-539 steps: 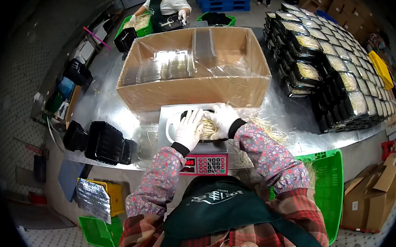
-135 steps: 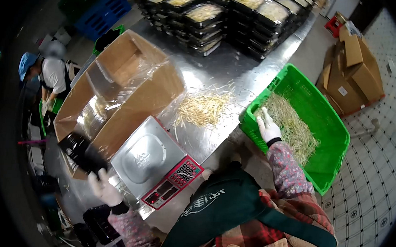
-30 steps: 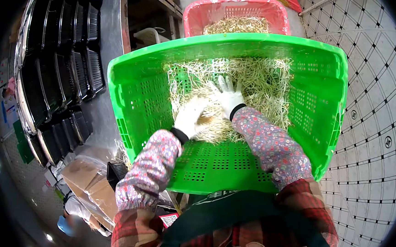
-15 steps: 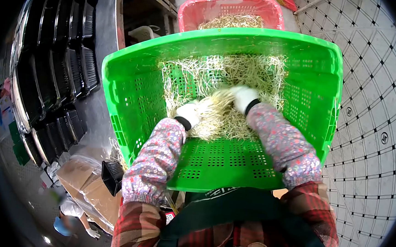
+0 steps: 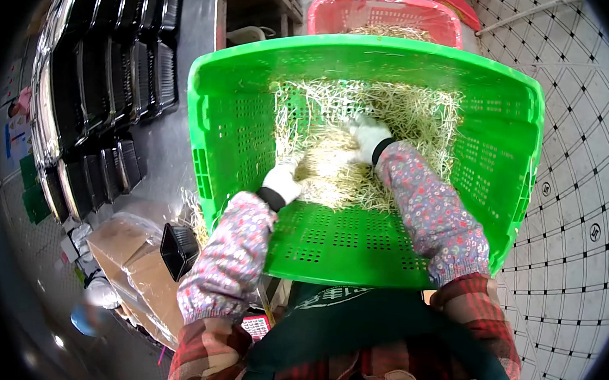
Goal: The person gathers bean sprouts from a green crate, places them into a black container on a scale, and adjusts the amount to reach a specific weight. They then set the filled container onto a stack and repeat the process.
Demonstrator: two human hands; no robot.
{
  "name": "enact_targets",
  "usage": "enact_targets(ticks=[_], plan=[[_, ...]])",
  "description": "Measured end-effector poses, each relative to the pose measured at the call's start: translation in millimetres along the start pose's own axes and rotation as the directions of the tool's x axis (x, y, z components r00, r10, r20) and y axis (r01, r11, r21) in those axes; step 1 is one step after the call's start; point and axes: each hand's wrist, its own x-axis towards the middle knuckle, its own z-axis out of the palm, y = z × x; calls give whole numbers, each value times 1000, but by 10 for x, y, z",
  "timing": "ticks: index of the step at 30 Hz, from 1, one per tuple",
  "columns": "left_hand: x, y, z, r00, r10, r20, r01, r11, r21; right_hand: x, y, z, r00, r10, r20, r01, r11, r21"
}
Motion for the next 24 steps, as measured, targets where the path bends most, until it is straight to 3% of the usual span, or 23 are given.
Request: enact_targets(ticks=[1,3,4,5,6,7,8,9,11,12,15,17,19,20,22,24], plan=[[-183,358,-291,998,-42,-37,35,986,-160,303,195,367,981,-5,-191,30,991,128],[-416,464,-492,978,44,-205,-106,948,-301,380,59,285,970,58,-238,3,968,249],[-590,559,-609,969,11,-246,-105,921,-375,344,-55,309,980,53,-190,-2,967,256],[-787,732,-773,959,-23,-281,-109,888,-446,408,-174,569,961,71,-268,-26,985,168],[-982,796,-863,931,-62,-361,-135,857,-497,275,-356,501,978,55,-202,-30,992,126],[-1210,850,-992,931,-111,-348,-94,847,-523,107,-537,421,990,41,-133,-31,996,82],[-1427,827,-1051,908,-144,-394,-102,836,-539,-3,-658,499,976,34,-214,-25,999,44],[-1637,751,-1110,881,-178,-438,-86,850,-519,-153,-797,437,986,66,-152,-57,996,61],[-1991,576,-1128,780,-246,-576,-133,834,-536,-259,-981,563,974,62,-218,-94,986,-141],[-2152,449,-1124,714,-307,-629,-126,827,-547,-287,-1071,510,985,100,-140,-123,977,-172],[-2524,183,-1153,504,-447,-739,-151,797,-585,-147,-1056,662,971,105,-216,-147,971,-190],[-2782,-4,-1196,387,-526,-757,-157,772,-617,-2,-930,604,966,118,-230,-126,992,-19],[-3051,-255,-1217,254,-566,-784,-190,766,-614,116,-820,378,971,229,-68,-221,970,104],[-3205,-415,-1212,198,-550,-812,-130,806,-578,180,-740,464,963,237,-127,-229,970,75],[-3497,-778,-1139,89,-541,-836,-59,835,-547,131,-798,316,960,260,-103,-251,964,92],[-3799,-1203,-973,38,-509,-860,92,859,-504,48,-935,422,936,284,-209,-289,957,6]])
